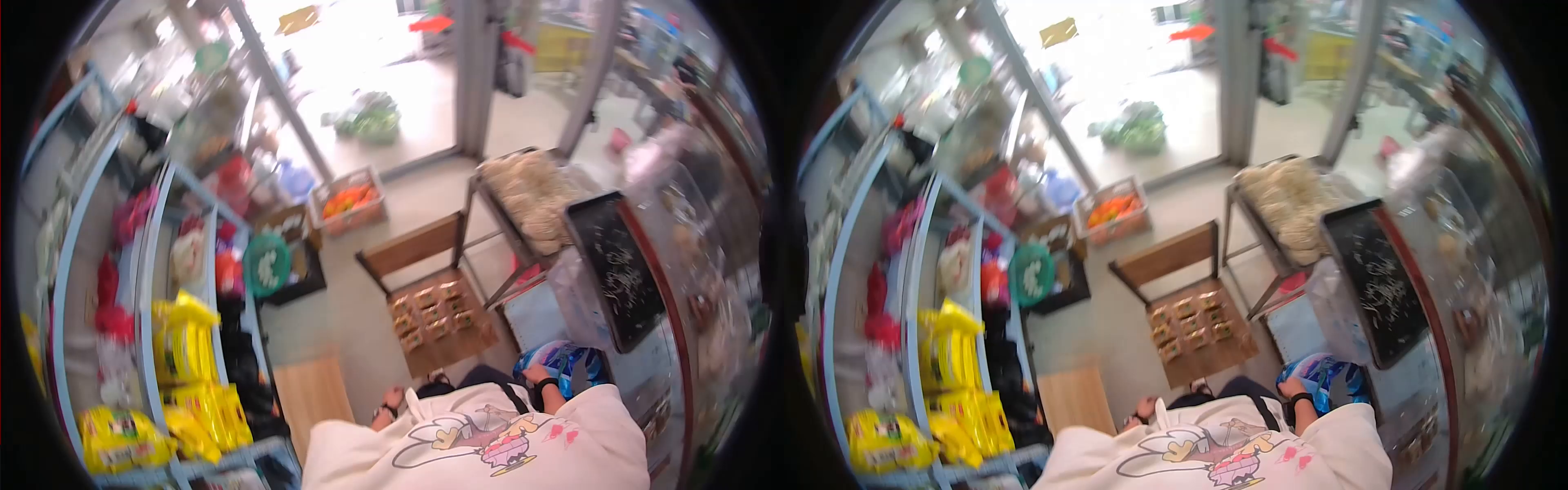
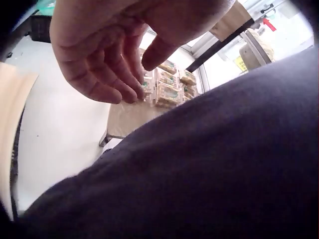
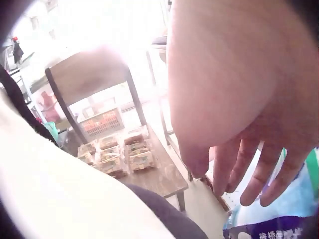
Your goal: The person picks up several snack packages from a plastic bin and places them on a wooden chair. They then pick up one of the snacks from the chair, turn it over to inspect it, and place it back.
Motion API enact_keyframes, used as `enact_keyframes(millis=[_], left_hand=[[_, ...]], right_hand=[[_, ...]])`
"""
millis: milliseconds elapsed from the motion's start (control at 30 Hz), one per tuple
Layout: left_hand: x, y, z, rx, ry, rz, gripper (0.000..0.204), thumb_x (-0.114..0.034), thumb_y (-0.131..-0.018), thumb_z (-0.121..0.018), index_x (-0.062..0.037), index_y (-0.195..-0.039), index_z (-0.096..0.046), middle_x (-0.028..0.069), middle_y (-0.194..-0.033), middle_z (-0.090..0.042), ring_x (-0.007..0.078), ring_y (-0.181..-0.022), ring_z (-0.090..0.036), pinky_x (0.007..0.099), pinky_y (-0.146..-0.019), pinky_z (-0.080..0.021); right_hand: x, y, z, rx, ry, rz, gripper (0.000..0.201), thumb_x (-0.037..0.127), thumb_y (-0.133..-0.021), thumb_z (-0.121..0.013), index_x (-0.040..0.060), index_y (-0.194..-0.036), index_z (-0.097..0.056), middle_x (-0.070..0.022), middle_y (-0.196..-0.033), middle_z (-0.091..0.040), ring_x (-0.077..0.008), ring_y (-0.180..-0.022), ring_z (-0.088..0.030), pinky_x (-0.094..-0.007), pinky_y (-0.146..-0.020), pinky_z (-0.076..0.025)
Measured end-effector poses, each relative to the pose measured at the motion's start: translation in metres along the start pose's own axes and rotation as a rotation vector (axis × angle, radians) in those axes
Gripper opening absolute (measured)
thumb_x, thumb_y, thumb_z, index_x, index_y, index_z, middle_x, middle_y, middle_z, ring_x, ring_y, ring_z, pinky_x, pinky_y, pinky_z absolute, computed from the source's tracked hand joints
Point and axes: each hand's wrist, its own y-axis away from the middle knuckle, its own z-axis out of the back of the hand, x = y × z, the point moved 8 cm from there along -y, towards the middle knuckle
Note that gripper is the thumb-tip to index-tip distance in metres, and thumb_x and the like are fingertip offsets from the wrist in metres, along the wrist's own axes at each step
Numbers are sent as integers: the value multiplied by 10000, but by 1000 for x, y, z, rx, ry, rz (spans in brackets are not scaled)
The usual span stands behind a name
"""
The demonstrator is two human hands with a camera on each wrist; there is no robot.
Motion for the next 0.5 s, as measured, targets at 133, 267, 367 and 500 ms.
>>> enact_keyframes(millis=[133, 267, 367, 500], left_hand=[[25, -1, -21, -112, 323, -80, 268, -249, -793, -513, -23, -867, -635, 129, -714, -642, 208, -585, -616, 345, -525, -489], [-15, -24, -10, -6, 206, -136, 275, -251, -786, -512, -18, -861, -636, 136, -715, -640, 216, -595, -616, 349, -533, -488], [-50, -27, -15, 70, 134, -142, 282, -254, -779, -512, -12, -855, -637, 142, -717, -639, 224, -604, -616, 354, -541, -487], [-93, -21, -41, 182, 16, -131, 291, -257, -770, -512, -5, -846, -637, 151, -718, -637, 236, -616, -616, 360, -553, -486]], right_hand=[[-49, 18, -9, -97, -53, -64, 417, 361, -711, -562, -23, -858, -634, -247, -937, -590, -384, -896, -567, -421, -782, -449], [-73, 40, -14, -98, -163, -148, 446, 374, -721, -550, -38, -873, -630, -260, -940, -587, -385, -893, -567, -414, -788, -447], [-82, 51, -24, 17, -160, -143, 458, 329, -728, -551, -46, -987, -595, -241, -1038, -569, -362, -961, -553, -396, -830, -439], [-96, 87, -13, -73, -280, -2, 432, 397, -741, -571, 12, -927, -638, -189, -928, -622, -348, -881, -584, -392, -798, -450]])
